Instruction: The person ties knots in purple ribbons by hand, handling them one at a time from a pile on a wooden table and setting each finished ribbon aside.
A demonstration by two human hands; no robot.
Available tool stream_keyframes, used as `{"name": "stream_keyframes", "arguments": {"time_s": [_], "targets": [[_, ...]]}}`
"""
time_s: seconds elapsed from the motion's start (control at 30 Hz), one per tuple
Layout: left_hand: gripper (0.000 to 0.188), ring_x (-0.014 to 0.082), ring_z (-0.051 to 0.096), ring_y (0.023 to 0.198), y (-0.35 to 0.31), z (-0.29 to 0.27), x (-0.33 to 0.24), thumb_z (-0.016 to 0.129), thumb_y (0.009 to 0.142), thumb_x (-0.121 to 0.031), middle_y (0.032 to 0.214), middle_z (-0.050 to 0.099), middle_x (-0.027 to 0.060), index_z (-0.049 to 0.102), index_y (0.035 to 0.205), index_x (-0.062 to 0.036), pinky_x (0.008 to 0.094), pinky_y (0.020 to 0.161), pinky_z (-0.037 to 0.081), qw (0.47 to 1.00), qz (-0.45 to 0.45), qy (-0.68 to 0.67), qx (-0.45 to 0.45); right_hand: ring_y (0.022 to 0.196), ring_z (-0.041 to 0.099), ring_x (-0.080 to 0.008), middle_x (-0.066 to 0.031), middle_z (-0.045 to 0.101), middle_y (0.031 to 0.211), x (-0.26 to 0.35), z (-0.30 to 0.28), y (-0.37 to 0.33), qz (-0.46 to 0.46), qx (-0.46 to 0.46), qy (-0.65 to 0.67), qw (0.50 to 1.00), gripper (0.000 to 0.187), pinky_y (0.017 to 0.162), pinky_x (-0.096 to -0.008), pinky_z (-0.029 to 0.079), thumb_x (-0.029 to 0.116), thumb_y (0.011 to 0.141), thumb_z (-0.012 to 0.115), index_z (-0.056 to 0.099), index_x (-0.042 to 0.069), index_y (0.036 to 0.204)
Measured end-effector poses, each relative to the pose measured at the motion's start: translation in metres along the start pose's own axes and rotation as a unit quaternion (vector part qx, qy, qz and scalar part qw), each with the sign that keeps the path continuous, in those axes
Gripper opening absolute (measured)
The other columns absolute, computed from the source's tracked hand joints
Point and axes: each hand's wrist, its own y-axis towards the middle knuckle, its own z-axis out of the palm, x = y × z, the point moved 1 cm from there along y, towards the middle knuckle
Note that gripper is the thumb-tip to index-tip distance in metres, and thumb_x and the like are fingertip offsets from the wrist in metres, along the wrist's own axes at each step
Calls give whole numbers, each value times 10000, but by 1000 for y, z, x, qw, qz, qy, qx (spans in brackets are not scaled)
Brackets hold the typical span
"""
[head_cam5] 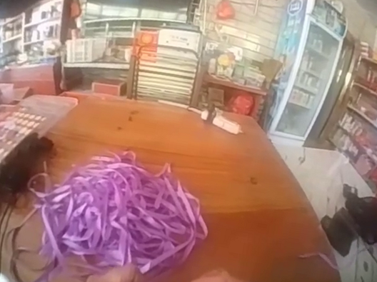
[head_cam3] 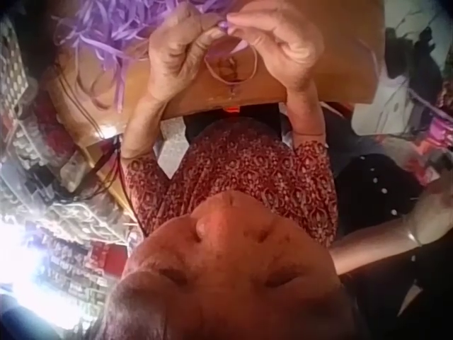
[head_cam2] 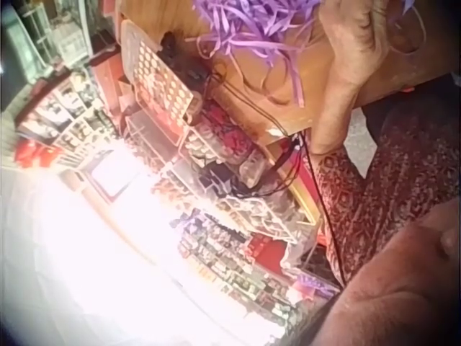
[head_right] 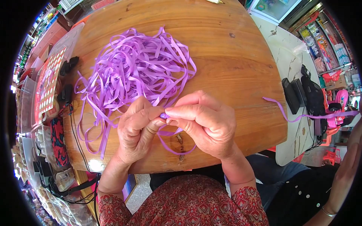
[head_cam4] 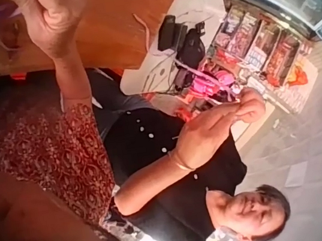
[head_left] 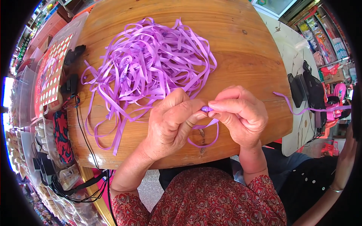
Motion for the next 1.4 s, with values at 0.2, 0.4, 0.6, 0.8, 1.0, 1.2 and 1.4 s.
{"name": "stream_keyframes", "arguments": {"time_s": [0.2,0.4,0.6,0.8,1.0,1.2,1.4], "targets": [[136,186,491,547,-1,-1,-1,690,789,-87,681,512,57,649,912,-43,304,469,395,1000,5,5,19,643,586,-184,-100,610,745,2,-10,2,-31,38,-52,997,158,552,-261,469,26,700,737,669,-8,839],[113,210,515,539,0,-1,-5,685,801,-115,680,510,63,653,897,-63,321,458,397,998,-17,1,59,622,563,-189,-74,598,716,3,-14,-1,-50,56,-93,993,207,562,-296,438,82,638,763,680,2,810],[101,229,523,556,-2,-1,-8,675,814,-114,676,505,72,646,887,-50,336,476,403,997,-35,-22,67,608,549,-185,-60,587,706,6,-14,0,-76,70,-114,988,214,561,-306,433,104,606,766,677,5,774],[87,241,507,556,-1,-1,-11,667,821,-110,675,515,83,636,867,-44,344,486,398,994,-63,-42,81,607,547,-186,-61,588,711,3,-18,7,-86,108,-93,986,229,561,-312,437,111,609,766,676,2,789],[72,224,496,551,0,1,-10,659,833,-86,683,530,79,624,885,-51,327,478,391,995,-33,-78,61,642,579,-201,-88,610,753,1,-19,7,-48,113,-13,992,264,587,-321,464,129,649,767,676,-12,853],[107,212,497,548,-4,4,-3,662,834,-86,691,544,78,614,918,-40,316,469,390,996,-18,-67,59,665,589,-213,-96,621,775,-7,-17,2,-5,97,31,995,280,618,-328,475,128,649,775,679,-10,873],[151,211,497,543,-2,2,-3,675,819,-83,690,544,81,613,949,-38,310,464,393,997,-6,-46,63,668,584,-205,-95,622,769,-11,-15,-1,23,77,74,994,279,624,-330,472,122,666,774,675,-4,894]]}}
